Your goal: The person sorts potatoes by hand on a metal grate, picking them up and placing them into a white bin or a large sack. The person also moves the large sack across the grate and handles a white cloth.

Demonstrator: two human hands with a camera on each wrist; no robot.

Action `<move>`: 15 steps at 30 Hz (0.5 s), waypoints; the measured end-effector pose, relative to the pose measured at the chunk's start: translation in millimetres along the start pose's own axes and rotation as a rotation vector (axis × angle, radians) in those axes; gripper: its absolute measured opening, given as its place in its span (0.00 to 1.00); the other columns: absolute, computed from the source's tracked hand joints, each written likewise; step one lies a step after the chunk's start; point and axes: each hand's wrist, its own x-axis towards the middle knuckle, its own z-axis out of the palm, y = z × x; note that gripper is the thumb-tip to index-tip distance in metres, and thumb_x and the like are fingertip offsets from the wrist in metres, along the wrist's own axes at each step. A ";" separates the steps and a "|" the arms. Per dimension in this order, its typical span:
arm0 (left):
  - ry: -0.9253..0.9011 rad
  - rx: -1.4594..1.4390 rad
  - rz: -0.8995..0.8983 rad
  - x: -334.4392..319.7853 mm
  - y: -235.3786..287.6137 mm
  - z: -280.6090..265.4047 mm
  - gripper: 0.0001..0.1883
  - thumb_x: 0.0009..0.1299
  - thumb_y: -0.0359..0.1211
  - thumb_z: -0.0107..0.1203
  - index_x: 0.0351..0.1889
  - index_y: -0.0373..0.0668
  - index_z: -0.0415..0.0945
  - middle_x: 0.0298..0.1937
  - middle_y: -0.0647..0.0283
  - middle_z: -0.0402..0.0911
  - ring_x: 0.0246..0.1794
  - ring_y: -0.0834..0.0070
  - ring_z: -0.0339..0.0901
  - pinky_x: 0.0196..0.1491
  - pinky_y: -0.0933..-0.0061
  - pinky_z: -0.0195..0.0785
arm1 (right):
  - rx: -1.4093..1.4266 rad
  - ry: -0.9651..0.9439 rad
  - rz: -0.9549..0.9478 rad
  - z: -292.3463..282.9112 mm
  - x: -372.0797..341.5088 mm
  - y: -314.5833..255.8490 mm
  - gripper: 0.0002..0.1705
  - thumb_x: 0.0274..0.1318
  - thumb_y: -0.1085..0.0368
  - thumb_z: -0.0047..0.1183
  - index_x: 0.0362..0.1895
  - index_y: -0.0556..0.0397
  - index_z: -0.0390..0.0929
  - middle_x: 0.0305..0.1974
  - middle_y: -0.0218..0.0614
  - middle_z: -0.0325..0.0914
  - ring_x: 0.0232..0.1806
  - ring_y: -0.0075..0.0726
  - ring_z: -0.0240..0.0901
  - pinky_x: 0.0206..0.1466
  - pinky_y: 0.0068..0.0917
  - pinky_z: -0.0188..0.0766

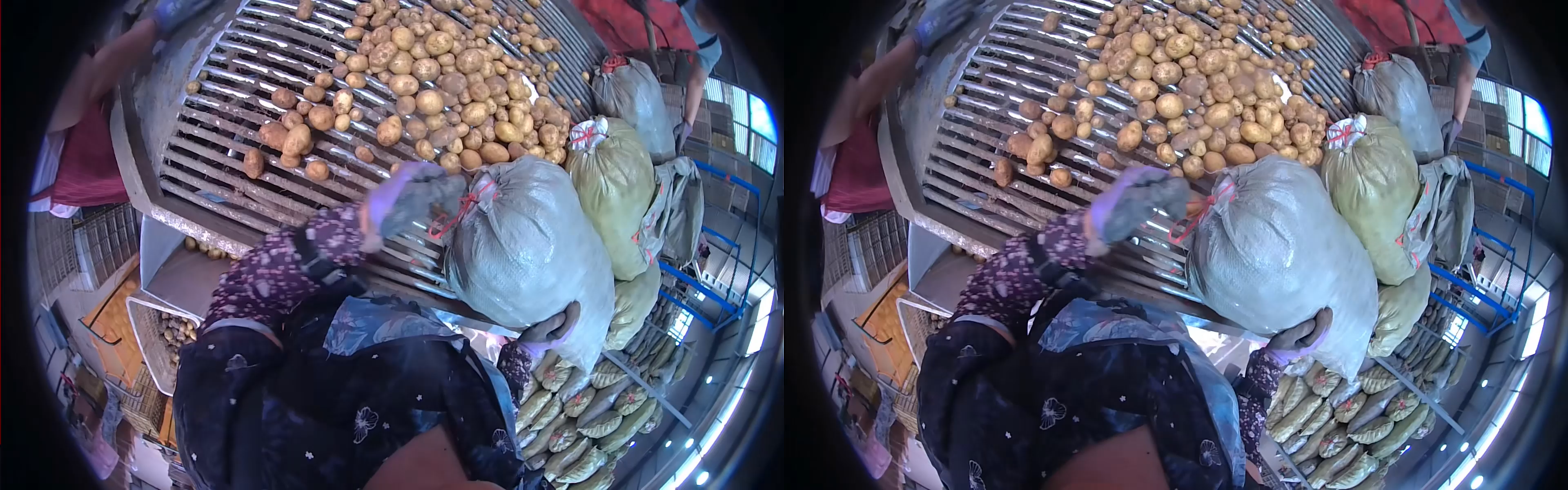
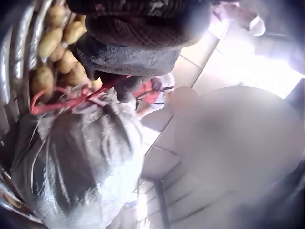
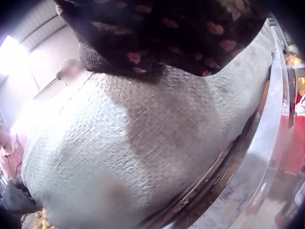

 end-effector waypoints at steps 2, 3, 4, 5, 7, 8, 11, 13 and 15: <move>0.018 0.309 0.043 -8.3 23.5 -10.4 0.14 0.75 0.37 0.42 0.35 0.37 0.73 0.36 0.57 0.76 0.48 0.69 0.72 0.52 0.67 0.65 | -0.014 -0.002 0.000 -2.1 1.3 1.7 0.22 0.70 0.57 0.38 0.53 0.63 0.72 0.57 0.52 0.70 0.60 0.53 0.66 0.65 0.46 0.60; 0.026 0.396 0.063 -9.7 34.5 -7.5 0.14 0.75 0.38 0.42 0.33 0.38 0.72 0.35 0.58 0.75 0.47 0.69 0.72 0.51 0.67 0.65 | -0.022 0.001 -0.010 0.0 2.8 2.8 0.22 0.70 0.57 0.38 0.53 0.63 0.72 0.57 0.52 0.70 0.60 0.54 0.66 0.65 0.46 0.60; 0.037 0.331 0.075 -12.3 38.5 4.0 0.15 0.75 0.38 0.42 0.32 0.39 0.71 0.33 0.59 0.74 0.45 0.69 0.71 0.50 0.68 0.65 | -0.037 -0.007 -0.024 -2.1 2.3 2.7 0.22 0.69 0.57 0.38 0.53 0.63 0.72 0.57 0.52 0.71 0.60 0.54 0.66 0.65 0.46 0.60; 0.038 0.266 0.089 -11.8 41.6 11.0 0.16 0.76 0.39 0.42 0.30 0.40 0.69 0.32 0.61 0.73 0.43 0.69 0.71 0.48 0.68 0.65 | -0.029 -0.007 -0.023 -0.7 0.7 1.3 0.21 0.69 0.58 0.38 0.53 0.63 0.72 0.57 0.52 0.71 0.59 0.54 0.66 0.65 0.46 0.60; 0.089 0.568 0.295 2.8 42.7 10.0 0.15 0.77 0.38 0.39 0.28 0.42 0.66 0.27 0.65 0.67 0.42 0.69 0.70 0.48 0.69 0.66 | -0.034 0.008 -0.030 -1.4 0.8 0.1 0.21 0.69 0.58 0.39 0.53 0.63 0.72 0.57 0.52 0.71 0.59 0.55 0.67 0.64 0.46 0.61; 0.220 0.395 0.234 13.0 40.6 13.1 0.15 0.77 0.38 0.39 0.28 0.43 0.65 0.27 0.66 0.66 0.41 0.70 0.70 0.48 0.69 0.66 | -0.044 -0.005 -0.021 -2.6 1.3 1.0 0.20 0.69 0.59 0.38 0.52 0.62 0.72 0.56 0.52 0.71 0.59 0.55 0.67 0.64 0.47 0.61; 0.146 0.067 0.083 29.7 45.1 2.8 0.16 0.79 0.39 0.37 0.28 0.46 0.62 0.27 0.69 0.63 0.35 0.74 0.67 0.48 0.69 0.67 | -0.002 -0.002 -0.088 -1.6 3.3 0.7 0.18 0.69 0.60 0.39 0.50 0.61 0.73 0.55 0.52 0.72 0.58 0.54 0.67 0.63 0.46 0.62; -0.101 0.100 0.090 21.6 37.6 7.6 0.16 0.79 0.40 0.37 0.27 0.47 0.60 0.27 0.70 0.63 0.31 0.76 0.65 0.48 0.68 0.68 | 0.000 0.021 -0.066 -3.8 2.8 -2.0 0.17 0.68 0.61 0.40 0.48 0.61 0.74 0.54 0.51 0.73 0.57 0.53 0.68 0.63 0.46 0.62; -0.162 0.079 0.170 24.9 30.1 0.0 0.18 0.78 0.46 0.39 0.26 0.48 0.60 0.25 0.72 0.61 0.26 0.76 0.61 0.44 0.67 0.65 | 0.009 0.035 -0.041 0.4 1.9 2.4 0.17 0.68 0.61 0.41 0.48 0.61 0.74 0.54 0.51 0.73 0.57 0.53 0.69 0.62 0.46 0.62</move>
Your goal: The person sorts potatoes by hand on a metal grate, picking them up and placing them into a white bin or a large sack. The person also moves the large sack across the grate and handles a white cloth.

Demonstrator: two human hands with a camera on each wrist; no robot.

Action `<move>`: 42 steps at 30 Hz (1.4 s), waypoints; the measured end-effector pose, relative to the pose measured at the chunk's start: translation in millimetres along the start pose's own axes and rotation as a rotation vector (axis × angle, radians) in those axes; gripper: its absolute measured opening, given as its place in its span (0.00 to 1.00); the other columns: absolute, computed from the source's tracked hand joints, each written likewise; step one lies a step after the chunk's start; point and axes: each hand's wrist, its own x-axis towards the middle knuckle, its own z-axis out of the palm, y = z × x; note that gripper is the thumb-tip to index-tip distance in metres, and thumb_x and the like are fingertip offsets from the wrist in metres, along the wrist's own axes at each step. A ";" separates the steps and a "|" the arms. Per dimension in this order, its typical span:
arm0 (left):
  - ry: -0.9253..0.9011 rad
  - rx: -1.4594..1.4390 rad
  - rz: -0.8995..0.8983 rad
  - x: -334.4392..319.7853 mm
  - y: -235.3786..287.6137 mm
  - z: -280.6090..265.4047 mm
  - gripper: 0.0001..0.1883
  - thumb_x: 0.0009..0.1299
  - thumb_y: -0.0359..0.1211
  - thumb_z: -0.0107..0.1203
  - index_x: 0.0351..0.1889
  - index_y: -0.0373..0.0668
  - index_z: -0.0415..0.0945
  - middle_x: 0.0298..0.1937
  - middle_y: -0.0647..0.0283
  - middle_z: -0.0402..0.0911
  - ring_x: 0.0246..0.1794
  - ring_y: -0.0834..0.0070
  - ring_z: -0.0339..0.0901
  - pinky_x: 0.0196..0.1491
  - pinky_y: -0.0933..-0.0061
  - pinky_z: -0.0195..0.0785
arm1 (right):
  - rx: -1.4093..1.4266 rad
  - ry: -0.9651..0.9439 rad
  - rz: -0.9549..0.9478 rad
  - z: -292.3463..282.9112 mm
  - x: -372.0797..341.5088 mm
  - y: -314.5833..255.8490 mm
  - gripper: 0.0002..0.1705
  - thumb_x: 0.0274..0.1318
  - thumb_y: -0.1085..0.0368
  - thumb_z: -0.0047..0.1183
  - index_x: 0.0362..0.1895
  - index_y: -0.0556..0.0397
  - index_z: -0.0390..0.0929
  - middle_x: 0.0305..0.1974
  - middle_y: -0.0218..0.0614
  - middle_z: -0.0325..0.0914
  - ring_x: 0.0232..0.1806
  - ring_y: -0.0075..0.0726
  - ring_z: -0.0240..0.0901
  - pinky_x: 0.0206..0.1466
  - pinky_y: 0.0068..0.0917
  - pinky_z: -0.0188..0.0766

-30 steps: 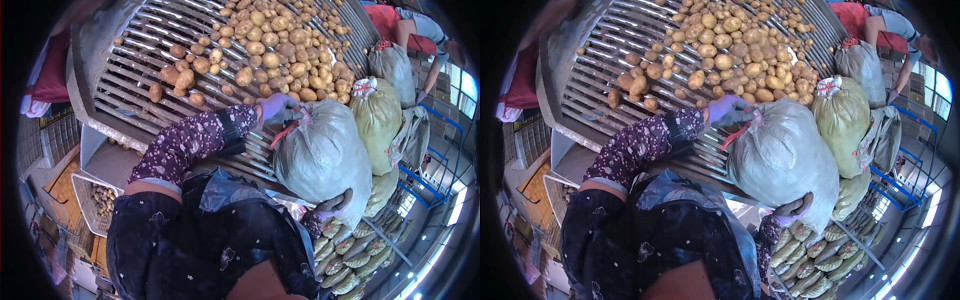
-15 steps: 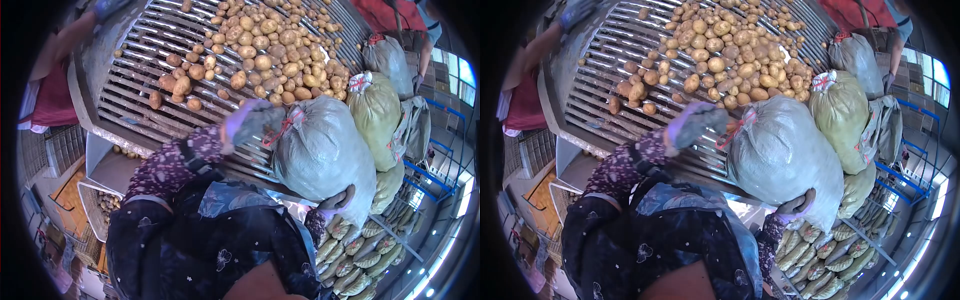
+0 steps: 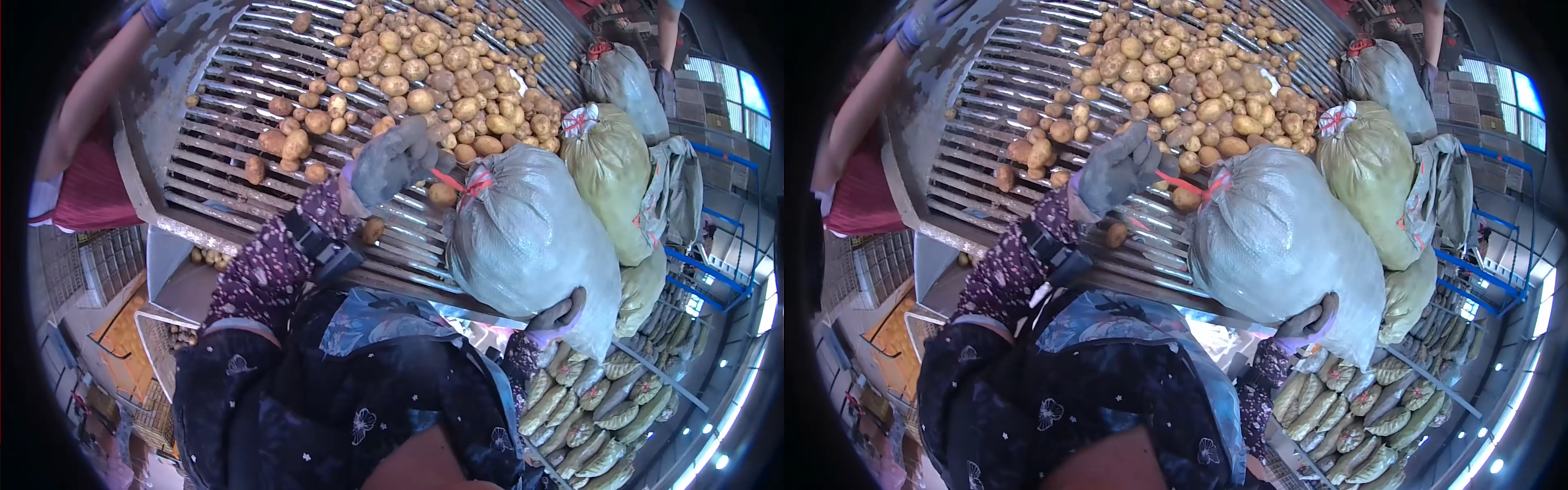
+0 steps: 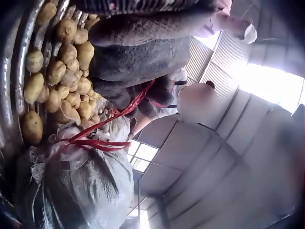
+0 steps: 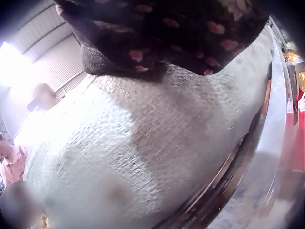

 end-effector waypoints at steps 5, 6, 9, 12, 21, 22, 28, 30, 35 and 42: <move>-0.020 0.367 -0.439 -33.0 -19.9 32.8 0.22 0.76 0.52 0.42 0.27 0.46 0.69 0.20 0.72 0.63 0.21 0.79 0.63 0.28 0.73 0.61 | -0.045 0.014 0.008 -0.2 2.6 -11.7 0.17 0.67 0.61 0.39 0.48 0.61 0.74 0.54 0.50 0.73 0.56 0.54 0.69 0.61 0.47 0.63; -0.052 0.598 -0.612 -39.0 -20.9 33.2 0.22 0.76 0.52 0.42 0.29 0.45 0.71 0.20 0.72 0.65 0.20 0.80 0.63 0.25 0.74 0.60 | -0.026 0.008 -0.012 -0.7 0.4 -3.9 0.17 0.67 0.61 0.39 0.48 0.62 0.74 0.54 0.51 0.73 0.56 0.54 0.69 0.61 0.47 0.63; 0.067 0.695 -0.347 -27.4 7.4 -0.6 0.22 0.73 0.50 0.51 0.41 0.36 0.74 0.22 0.71 0.69 0.18 0.81 0.66 0.21 0.78 0.59 | 0.000 -0.010 -0.019 -0.8 0.7 -1.9 0.17 0.67 0.61 0.39 0.48 0.62 0.74 0.54 0.51 0.73 0.56 0.55 0.69 0.61 0.47 0.63; 0.234 0.816 -0.267 21.8 9.8 -48.7 0.24 0.75 0.47 0.44 0.52 0.33 0.72 0.34 0.62 0.77 0.24 0.77 0.71 0.29 0.75 0.68 | -0.010 0.001 -0.019 -1.3 2.4 -8.4 0.17 0.67 0.62 0.39 0.48 0.62 0.74 0.54 0.52 0.73 0.56 0.55 0.70 0.62 0.47 0.63; -0.273 1.221 -1.001 59.5 -11.9 9.4 0.29 0.70 0.58 0.47 0.45 0.40 0.76 0.36 0.62 0.82 0.27 0.80 0.76 0.28 0.78 0.66 | 0.010 0.023 -0.008 1.2 -1.1 -1.2 0.17 0.67 0.62 0.40 0.47 0.61 0.74 0.53 0.52 0.74 0.56 0.55 0.70 0.62 0.46 0.64; -0.216 1.208 -0.902 61.0 -6.9 9.2 0.28 0.71 0.57 0.46 0.43 0.40 0.77 0.36 0.62 0.82 0.26 0.80 0.76 0.28 0.78 0.66 | 0.005 0.028 -0.009 1.0 -0.1 -0.9 0.17 0.67 0.62 0.40 0.47 0.62 0.75 0.53 0.52 0.74 0.55 0.54 0.70 0.61 0.46 0.64; 0.087 0.716 -0.197 96.7 41.2 -37.7 0.20 0.73 0.47 0.49 0.47 0.38 0.76 0.36 0.64 0.80 0.33 0.79 0.75 0.37 0.78 0.69 | -0.027 0.014 -0.012 0.1 1.8 -6.8 0.16 0.67 0.62 0.41 0.46 0.62 0.75 0.52 0.52 0.74 0.55 0.54 0.70 0.61 0.46 0.64; 0.376 0.900 0.209 109.0 40.3 -22.4 0.19 0.72 0.41 0.53 0.51 0.36 0.74 0.42 0.62 0.79 0.41 0.77 0.75 0.44 0.76 0.70 | -0.008 0.031 -0.006 1.1 1.5 -6.4 0.17 0.67 0.61 0.41 0.46 0.62 0.75 0.52 0.52 0.74 0.55 0.54 0.70 0.61 0.46 0.64; 0.222 1.201 -0.010 58.3 2.8 -0.4 0.27 0.69 0.38 0.58 0.62 0.34 0.65 0.51 0.55 0.77 0.52 0.70 0.75 0.54 0.72 0.69 | -0.020 0.015 -0.014 -0.4 2.7 -4.5 0.17 0.67 0.61 0.41 0.47 0.62 0.75 0.52 0.52 0.74 0.55 0.54 0.71 0.61 0.45 0.64; 0.489 0.047 -0.657 4.1 -87.3 63.0 0.26 0.76 0.43 0.47 0.65 0.34 0.61 0.57 0.56 0.73 0.56 0.69 0.73 0.57 0.69 0.69 | -0.033 0.033 -0.003 2.9 4.8 -8.4 0.16 0.67 0.63 0.41 0.47 0.62 0.75 0.52 0.52 0.74 0.55 0.53 0.71 0.61 0.45 0.64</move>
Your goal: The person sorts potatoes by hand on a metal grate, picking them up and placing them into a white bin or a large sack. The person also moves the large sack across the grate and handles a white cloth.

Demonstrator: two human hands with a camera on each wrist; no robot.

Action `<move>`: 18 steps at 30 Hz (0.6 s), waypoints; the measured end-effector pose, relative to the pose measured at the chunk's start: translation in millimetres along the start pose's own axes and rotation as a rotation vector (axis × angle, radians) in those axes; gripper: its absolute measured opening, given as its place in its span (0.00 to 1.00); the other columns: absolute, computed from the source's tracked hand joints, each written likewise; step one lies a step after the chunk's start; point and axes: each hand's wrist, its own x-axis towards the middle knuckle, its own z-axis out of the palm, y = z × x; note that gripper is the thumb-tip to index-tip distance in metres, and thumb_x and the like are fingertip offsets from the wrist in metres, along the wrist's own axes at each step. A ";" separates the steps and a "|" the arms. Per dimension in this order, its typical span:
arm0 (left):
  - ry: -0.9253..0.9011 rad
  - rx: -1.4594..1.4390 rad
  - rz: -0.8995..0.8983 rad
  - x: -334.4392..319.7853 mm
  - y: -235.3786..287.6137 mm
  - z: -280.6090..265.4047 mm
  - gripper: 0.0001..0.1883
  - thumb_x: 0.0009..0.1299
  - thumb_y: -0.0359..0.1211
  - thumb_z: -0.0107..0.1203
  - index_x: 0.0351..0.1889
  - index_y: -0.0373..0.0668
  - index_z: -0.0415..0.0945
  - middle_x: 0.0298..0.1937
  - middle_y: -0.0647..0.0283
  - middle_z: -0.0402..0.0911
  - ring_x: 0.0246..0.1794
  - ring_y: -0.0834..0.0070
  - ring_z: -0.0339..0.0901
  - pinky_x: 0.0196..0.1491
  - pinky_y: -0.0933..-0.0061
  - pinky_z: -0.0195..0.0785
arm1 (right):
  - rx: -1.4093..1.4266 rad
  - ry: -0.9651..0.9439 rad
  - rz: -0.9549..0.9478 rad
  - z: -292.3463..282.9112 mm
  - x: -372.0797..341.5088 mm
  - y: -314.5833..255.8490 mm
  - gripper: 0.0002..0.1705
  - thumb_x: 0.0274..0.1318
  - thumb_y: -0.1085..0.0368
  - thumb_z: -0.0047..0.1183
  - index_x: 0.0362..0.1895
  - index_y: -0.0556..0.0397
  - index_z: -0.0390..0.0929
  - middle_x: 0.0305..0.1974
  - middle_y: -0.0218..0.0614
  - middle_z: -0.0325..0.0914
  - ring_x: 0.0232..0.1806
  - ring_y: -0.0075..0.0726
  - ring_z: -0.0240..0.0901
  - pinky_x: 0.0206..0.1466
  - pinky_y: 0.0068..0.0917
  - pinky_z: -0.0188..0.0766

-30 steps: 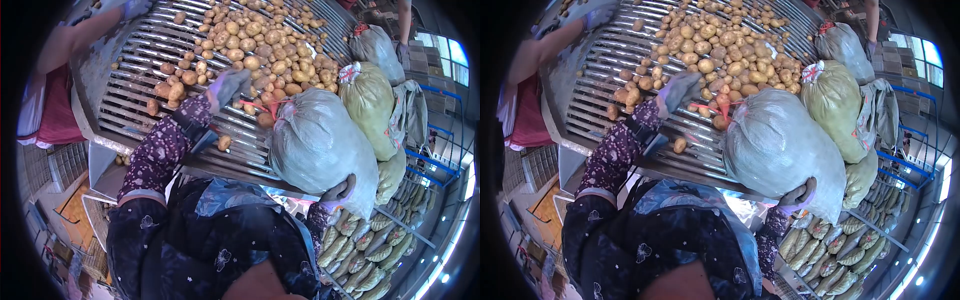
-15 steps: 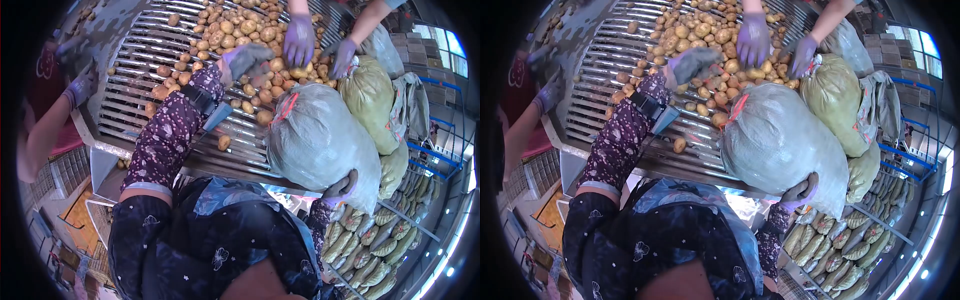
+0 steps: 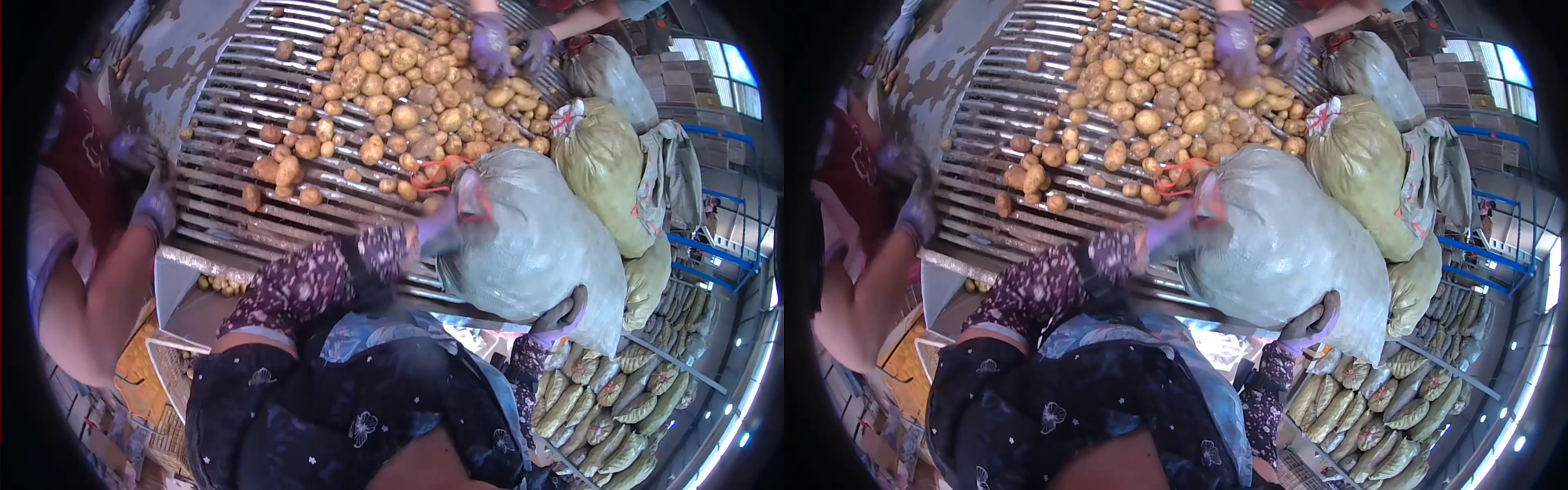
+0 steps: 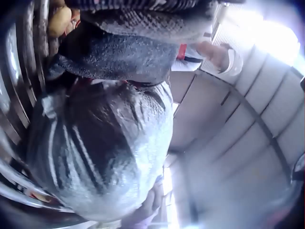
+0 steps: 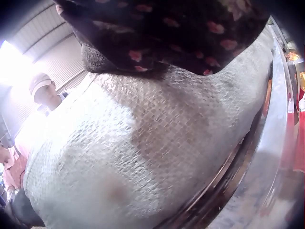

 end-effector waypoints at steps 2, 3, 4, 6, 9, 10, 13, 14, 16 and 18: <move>-0.133 -0.277 -0.148 -3.4 -11.8 -3.7 0.26 0.76 0.43 0.46 0.64 0.34 0.62 0.54 0.57 0.74 0.55 0.69 0.73 0.56 0.69 0.69 | -0.003 0.008 0.029 -3.7 -2.8 4.3 0.15 0.66 0.64 0.41 0.47 0.63 0.75 0.53 0.52 0.74 0.55 0.52 0.71 0.62 0.44 0.64; -0.292 -0.162 -0.180 -1.6 -19.8 -29.0 0.25 0.76 0.43 0.47 0.63 0.35 0.63 0.52 0.58 0.75 0.54 0.69 0.74 0.55 0.69 0.69 | 0.039 0.007 0.026 -2.5 -3.4 2.4 0.14 0.65 0.66 0.42 0.47 0.62 0.75 0.52 0.52 0.75 0.55 0.52 0.71 0.62 0.44 0.65; -0.347 0.070 -0.036 -3.6 -18.9 -33.4 0.23 0.76 0.42 0.47 0.62 0.35 0.64 0.50 0.58 0.76 0.52 0.69 0.74 0.54 0.69 0.69 | 0.066 0.037 0.024 0.0 -3.0 0.5 0.13 0.64 0.68 0.43 0.46 0.62 0.76 0.52 0.51 0.75 0.54 0.51 0.72 0.61 0.43 0.65; -0.270 0.595 0.473 -14.2 -13.1 -31.2 0.20 0.75 0.39 0.49 0.60 0.37 0.68 0.45 0.59 0.78 0.47 0.68 0.76 0.52 0.69 0.70 | 0.015 0.085 -0.025 0.3 2.6 -3.7 0.11 0.59 0.74 0.45 0.43 0.61 0.77 0.48 0.51 0.78 0.51 0.51 0.74 0.58 0.43 0.69; -0.383 0.734 0.389 -35.3 30.8 -35.3 0.14 0.72 0.35 0.52 0.50 0.38 0.76 0.43 0.62 0.79 0.43 0.72 0.77 0.49 0.70 0.70 | -0.004 -0.015 -0.039 -10.1 4.0 -1.8 0.14 0.62 0.72 0.42 0.48 0.59 0.76 0.52 0.51 0.75 0.55 0.52 0.71 0.62 0.43 0.65; -0.535 0.994 0.572 -31.2 35.0 -48.3 0.13 0.71 0.36 0.53 0.47 0.37 0.78 0.44 0.63 0.80 0.43 0.73 0.77 0.48 0.70 0.70 | -0.003 -0.009 -0.039 -8.8 5.6 -2.5 0.14 0.61 0.72 0.42 0.48 0.59 0.76 0.52 0.51 0.75 0.55 0.52 0.71 0.62 0.43 0.65; -0.709 1.116 0.625 -41.0 41.7 -44.5 0.14 0.70 0.35 0.53 0.46 0.35 0.79 0.44 0.64 0.81 0.42 0.76 0.76 0.47 0.73 0.70 | -0.001 -0.025 -0.014 -9.1 4.8 -9.1 0.13 0.61 0.72 0.41 0.46 0.59 0.76 0.51 0.51 0.75 0.54 0.53 0.72 0.60 0.44 0.66; -0.719 1.049 0.564 -43.3 43.1 -38.9 0.14 0.69 0.34 0.53 0.47 0.34 0.78 0.44 0.65 0.81 0.41 0.78 0.76 0.46 0.75 0.70 | -0.002 -0.032 -0.009 -10.0 7.5 -9.3 0.13 0.61 0.72 0.41 0.46 0.59 0.76 0.51 0.51 0.76 0.54 0.53 0.72 0.60 0.44 0.66; -0.358 0.745 0.182 -41.7 49.3 -40.9 0.12 0.69 0.31 0.51 0.47 0.33 0.77 0.40 0.64 0.80 0.39 0.79 0.74 0.44 0.79 0.68 | 0.026 -0.017 0.010 -7.3 9.4 -11.6 0.12 0.60 0.72 0.44 0.44 0.58 0.77 0.50 0.50 0.77 0.53 0.52 0.72 0.60 0.43 0.67; -0.032 0.966 0.420 -20.5 48.5 -58.5 0.10 0.69 0.28 0.50 0.45 0.33 0.75 0.39 0.64 0.80 0.44 0.77 0.76 0.50 0.76 0.68 | 0.048 0.027 0.004 -10.9 14.6 -19.2 0.11 0.60 0.72 0.45 0.43 0.58 0.78 0.49 0.49 0.77 0.53 0.52 0.73 0.60 0.42 0.67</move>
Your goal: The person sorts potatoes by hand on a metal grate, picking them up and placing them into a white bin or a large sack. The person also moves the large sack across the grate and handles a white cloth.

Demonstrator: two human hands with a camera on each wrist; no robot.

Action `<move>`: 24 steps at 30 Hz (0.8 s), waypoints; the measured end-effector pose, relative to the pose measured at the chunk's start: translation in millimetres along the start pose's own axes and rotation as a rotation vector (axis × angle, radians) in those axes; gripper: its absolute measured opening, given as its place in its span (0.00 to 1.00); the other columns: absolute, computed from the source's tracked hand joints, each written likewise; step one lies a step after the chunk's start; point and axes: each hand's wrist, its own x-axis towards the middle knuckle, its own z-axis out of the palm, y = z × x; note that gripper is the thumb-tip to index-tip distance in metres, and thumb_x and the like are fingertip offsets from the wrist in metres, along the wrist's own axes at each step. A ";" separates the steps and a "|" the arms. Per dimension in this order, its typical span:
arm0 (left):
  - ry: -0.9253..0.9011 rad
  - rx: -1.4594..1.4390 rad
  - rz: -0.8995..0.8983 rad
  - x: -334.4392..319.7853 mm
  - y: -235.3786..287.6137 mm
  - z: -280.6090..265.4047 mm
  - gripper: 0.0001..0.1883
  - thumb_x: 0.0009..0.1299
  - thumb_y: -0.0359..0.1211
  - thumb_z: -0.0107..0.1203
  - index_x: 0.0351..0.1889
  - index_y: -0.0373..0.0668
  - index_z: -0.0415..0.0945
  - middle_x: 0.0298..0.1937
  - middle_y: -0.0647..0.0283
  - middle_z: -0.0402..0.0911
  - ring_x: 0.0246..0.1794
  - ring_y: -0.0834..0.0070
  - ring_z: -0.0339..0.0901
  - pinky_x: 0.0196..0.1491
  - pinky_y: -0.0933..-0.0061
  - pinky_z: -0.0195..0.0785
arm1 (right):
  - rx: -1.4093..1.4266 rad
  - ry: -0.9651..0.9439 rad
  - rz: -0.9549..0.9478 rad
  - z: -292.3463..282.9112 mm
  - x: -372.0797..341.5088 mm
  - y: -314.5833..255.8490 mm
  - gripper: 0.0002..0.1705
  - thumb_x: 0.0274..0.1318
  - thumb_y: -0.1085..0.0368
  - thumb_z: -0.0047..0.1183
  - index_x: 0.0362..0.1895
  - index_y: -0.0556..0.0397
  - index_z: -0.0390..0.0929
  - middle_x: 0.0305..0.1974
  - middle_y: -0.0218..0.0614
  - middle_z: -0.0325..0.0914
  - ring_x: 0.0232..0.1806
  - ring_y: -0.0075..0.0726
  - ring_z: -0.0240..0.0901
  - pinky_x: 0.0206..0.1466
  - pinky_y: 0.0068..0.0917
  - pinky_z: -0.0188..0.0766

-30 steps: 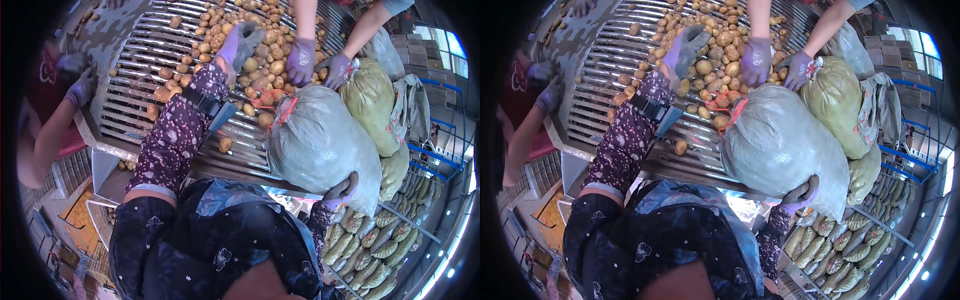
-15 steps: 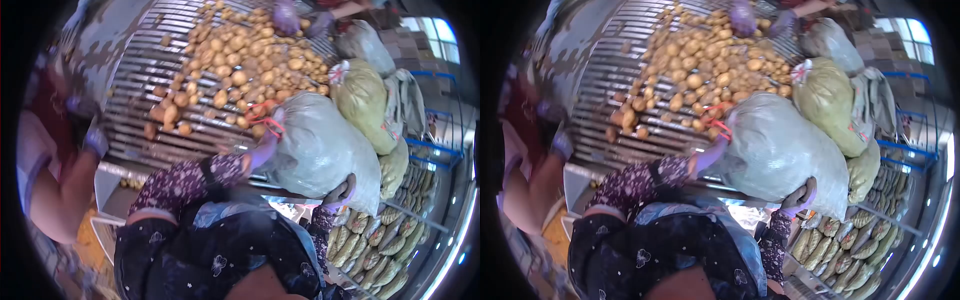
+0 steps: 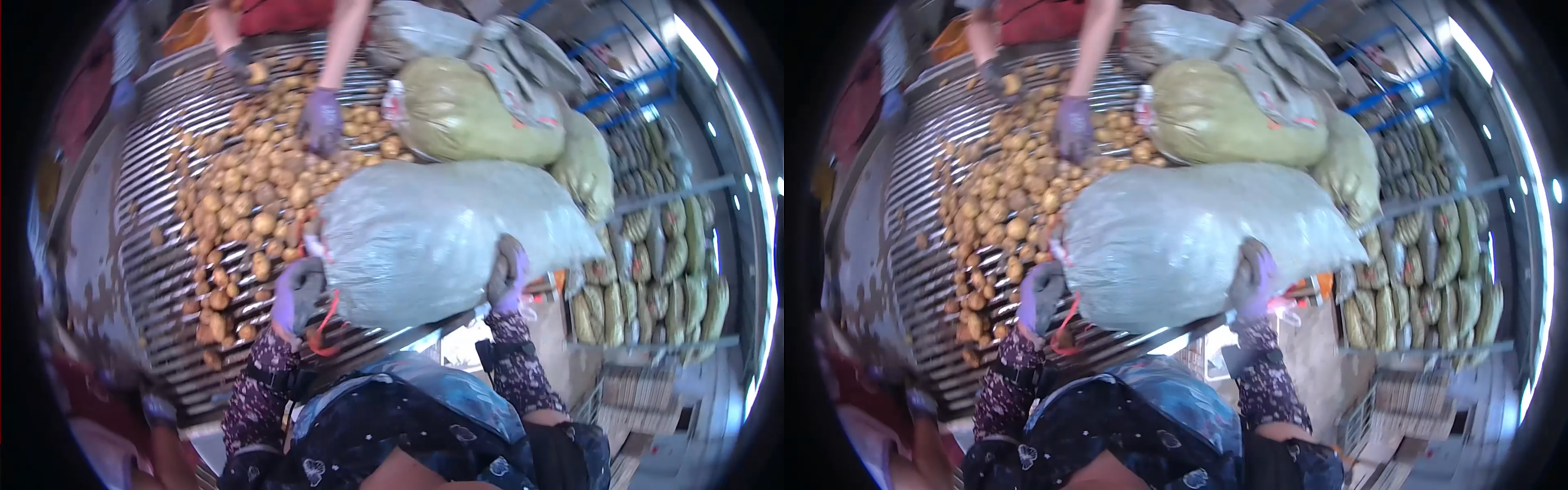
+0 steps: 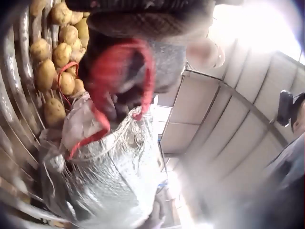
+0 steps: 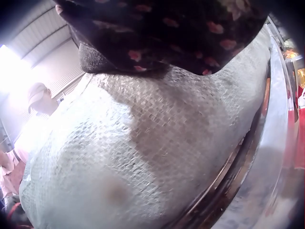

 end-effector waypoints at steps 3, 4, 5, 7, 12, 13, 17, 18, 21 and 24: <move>0.208 0.018 0.260 12.1 -33.9 13.2 0.27 0.62 0.25 0.59 0.58 0.36 0.62 0.55 0.58 0.73 0.53 0.72 0.72 0.59 0.70 0.63 | -0.016 0.040 -0.025 -2.5 3.6 -0.1 0.10 0.55 0.73 0.47 0.40 0.59 0.78 0.44 0.50 0.79 0.48 0.55 0.76 0.55 0.42 0.71; 0.254 0.251 0.325 17.4 -39.5 12.0 0.33 0.60 0.26 0.64 0.61 0.36 0.58 0.57 0.57 0.67 0.56 0.70 0.69 0.58 0.70 0.64 | -0.013 0.000 -0.033 -5.8 7.9 -1.3 0.10 0.54 0.73 0.47 0.40 0.58 0.77 0.43 0.51 0.79 0.46 0.56 0.76 0.53 0.42 0.71; 0.320 0.271 0.355 19.7 -46.4 14.3 0.33 0.61 0.27 0.64 0.61 0.36 0.58 0.58 0.57 0.66 0.58 0.69 0.68 0.59 0.70 0.64 | -0.013 0.004 -0.034 -6.0 7.6 0.6 0.10 0.53 0.73 0.47 0.39 0.58 0.77 0.42 0.51 0.79 0.46 0.56 0.76 0.53 0.42 0.72; 0.414 0.083 0.313 21.9 -32.3 24.6 0.34 0.62 0.28 0.63 0.63 0.35 0.55 0.60 0.56 0.65 0.60 0.69 0.66 0.59 0.70 0.65 | -0.005 0.011 -0.046 -5.5 7.1 5.0 0.10 0.52 0.73 0.47 0.39 0.58 0.77 0.42 0.51 0.79 0.46 0.57 0.76 0.52 0.43 0.72; 0.190 -0.399 0.098 18.4 3.3 18.3 0.28 0.70 0.34 0.56 0.64 0.34 0.60 0.58 0.56 0.69 0.53 0.67 0.72 0.51 0.71 0.69 | 0.014 0.065 -0.068 -6.9 6.0 2.8 0.10 0.52 0.73 0.48 0.39 0.58 0.77 0.42 0.51 0.79 0.46 0.57 0.76 0.51 0.43 0.72; 0.172 -0.421 0.055 19.2 -1.7 9.9 0.26 0.71 0.34 0.54 0.63 0.34 0.61 0.55 0.56 0.71 0.49 0.66 0.74 0.47 0.71 0.72 | 0.009 0.078 -0.067 -6.8 5.2 2.1 0.10 0.51 0.73 0.48 0.39 0.57 0.78 0.42 0.50 0.79 0.46 0.57 0.76 0.51 0.43 0.72; 0.205 -0.495 0.055 36.8 -38.0 -6.5 0.23 0.72 0.37 0.52 0.61 0.34 0.64 0.50 0.56 0.76 0.44 0.65 0.77 0.44 0.68 0.73 | 0.009 0.129 -0.089 -8.0 7.1 -1.1 0.10 0.50 0.71 0.51 0.39 0.56 0.78 0.40 0.47 0.80 0.44 0.55 0.77 0.48 0.42 0.74; 0.197 -0.490 0.051 37.2 -36.0 -4.9 0.23 0.72 0.37 0.51 0.61 0.34 0.64 0.50 0.56 0.76 0.44 0.65 0.77 0.44 0.68 0.73 | 0.013 0.134 -0.092 -8.5 7.6 0.1 0.11 0.49 0.71 0.52 0.39 0.56 0.78 0.40 0.46 0.80 0.44 0.55 0.77 0.48 0.42 0.74; 0.154 -0.439 0.023 32.5 -33.4 -6.2 0.23 0.72 0.37 0.51 0.61 0.33 0.65 0.50 0.55 0.76 0.44 0.65 0.77 0.45 0.68 0.72 | 0.038 0.142 -0.090 -7.3 6.1 1.3 0.11 0.48 0.73 0.51 0.39 0.56 0.78 0.40 0.47 0.80 0.44 0.56 0.77 0.49 0.42 0.74; 0.125 -0.388 -0.002 28.8 -37.6 -10.4 0.24 0.73 0.37 0.50 0.61 0.33 0.65 0.49 0.55 0.77 0.44 0.65 0.77 0.45 0.67 0.72 | 0.069 0.137 -0.082 -8.6 6.7 0.0 0.12 0.48 0.75 0.49 0.39 0.57 0.78 0.41 0.49 0.80 0.45 0.56 0.78 0.50 0.42 0.73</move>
